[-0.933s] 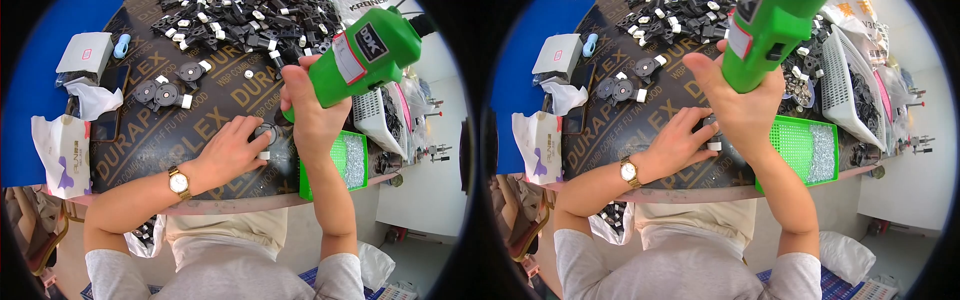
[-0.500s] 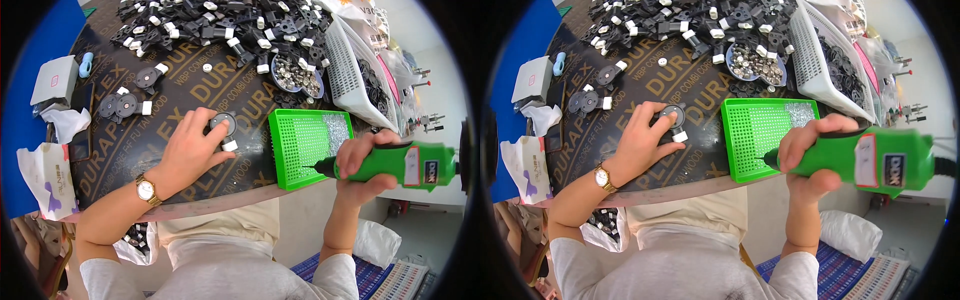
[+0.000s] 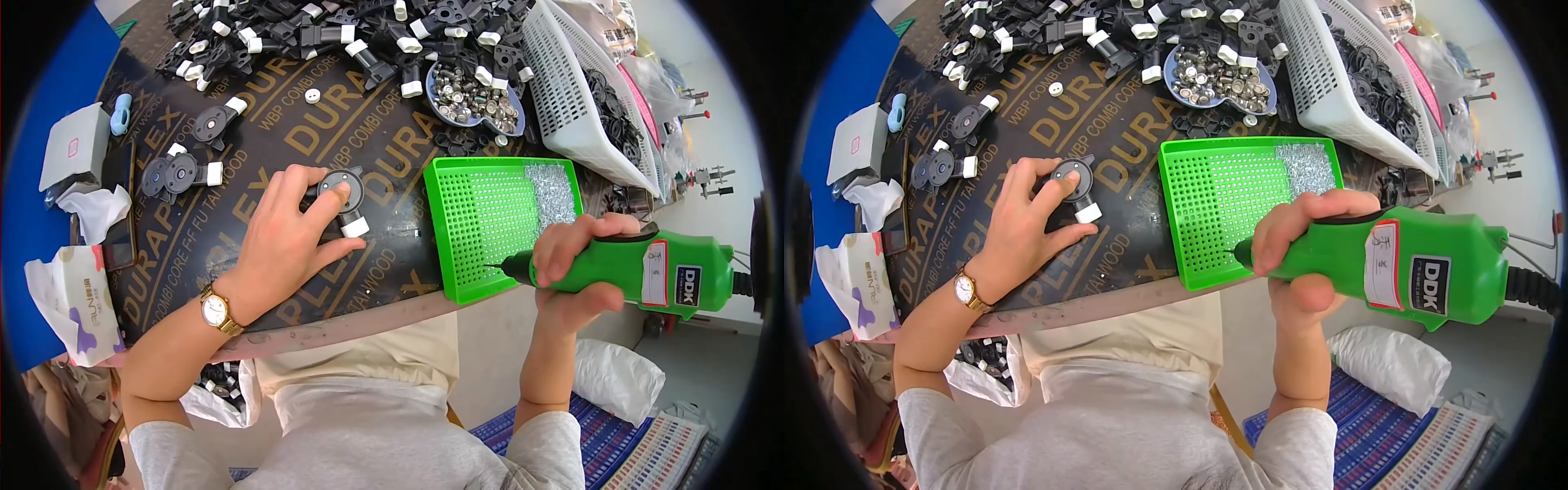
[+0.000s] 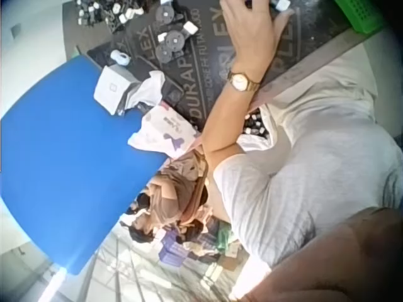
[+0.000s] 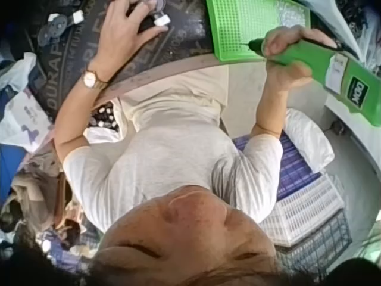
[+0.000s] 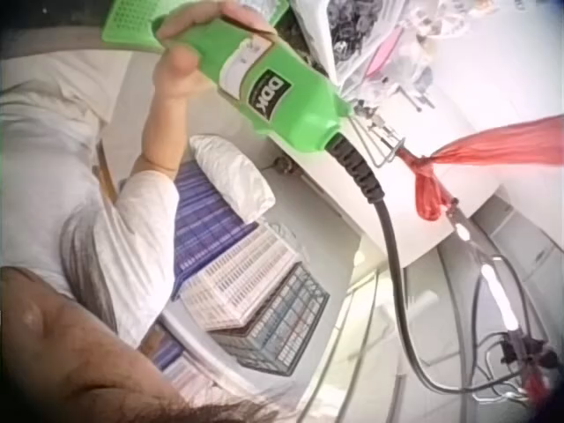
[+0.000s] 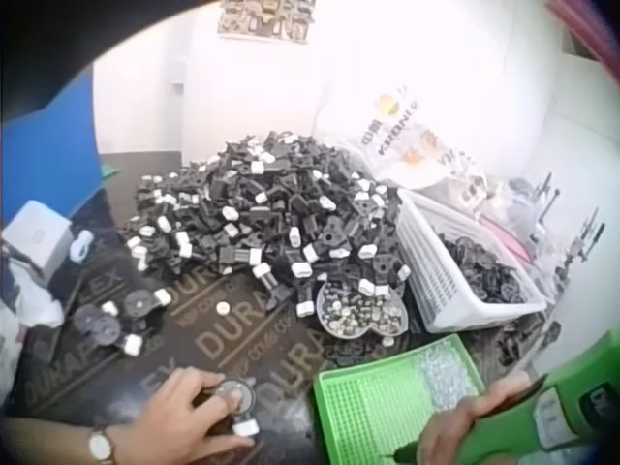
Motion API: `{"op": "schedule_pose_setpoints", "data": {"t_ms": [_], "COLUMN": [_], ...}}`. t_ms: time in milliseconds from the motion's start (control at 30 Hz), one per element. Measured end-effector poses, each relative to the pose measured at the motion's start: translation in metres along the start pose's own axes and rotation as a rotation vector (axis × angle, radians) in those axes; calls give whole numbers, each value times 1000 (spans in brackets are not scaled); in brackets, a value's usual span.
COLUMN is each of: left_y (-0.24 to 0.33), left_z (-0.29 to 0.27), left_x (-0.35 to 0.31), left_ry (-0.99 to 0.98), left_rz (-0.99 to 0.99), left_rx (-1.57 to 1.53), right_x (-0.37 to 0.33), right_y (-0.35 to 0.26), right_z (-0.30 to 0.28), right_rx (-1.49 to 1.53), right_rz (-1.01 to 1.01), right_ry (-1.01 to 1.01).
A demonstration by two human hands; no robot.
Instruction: The person fastens screws into circular mechanical components using an electric screwdriver at a factory workbench.
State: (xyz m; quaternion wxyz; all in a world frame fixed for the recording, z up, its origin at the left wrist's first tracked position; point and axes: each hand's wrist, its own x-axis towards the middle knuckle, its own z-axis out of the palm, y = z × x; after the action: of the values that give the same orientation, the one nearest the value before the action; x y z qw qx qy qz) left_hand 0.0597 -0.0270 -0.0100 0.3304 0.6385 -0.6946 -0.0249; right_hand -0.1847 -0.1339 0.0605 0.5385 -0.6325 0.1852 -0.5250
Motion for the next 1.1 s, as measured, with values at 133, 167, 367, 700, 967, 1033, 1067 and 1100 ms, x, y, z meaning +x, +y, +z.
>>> {"op": "schedule_pose_setpoints", "data": {"t_ms": [133,167,367,700,967,1033,1067,1100], "left_y": [-4,-5,-7,-12,-16,-18,-18,-18], "left_z": [-1,-2,-3,-2,-3,-3,-3,-3], "left_x": [-1,-1,-3,-3,-6,-6,-7,-7], "left_ry": [-3,-14,16,18,38,26,12,15], "left_rz": [35,26,22,12,36,28,25,23], "left_rx": [-17,-46,-98,-191,-174,-183,-189,-188], "right_x": [1,1,21,61,53,54,55,57], "right_y": [4,6,-22,39,50,48,48,47], "right_z": [5,6,21,102,116,116,114,110], "right_rx": [-49,-103,176,201,218,216,217,291], "right_rz": [-50,-98,-163,-394,-267,-264,-263,-211], "right_ry": [-59,-95,-137,-554,-493,-525,-528,-576]}}
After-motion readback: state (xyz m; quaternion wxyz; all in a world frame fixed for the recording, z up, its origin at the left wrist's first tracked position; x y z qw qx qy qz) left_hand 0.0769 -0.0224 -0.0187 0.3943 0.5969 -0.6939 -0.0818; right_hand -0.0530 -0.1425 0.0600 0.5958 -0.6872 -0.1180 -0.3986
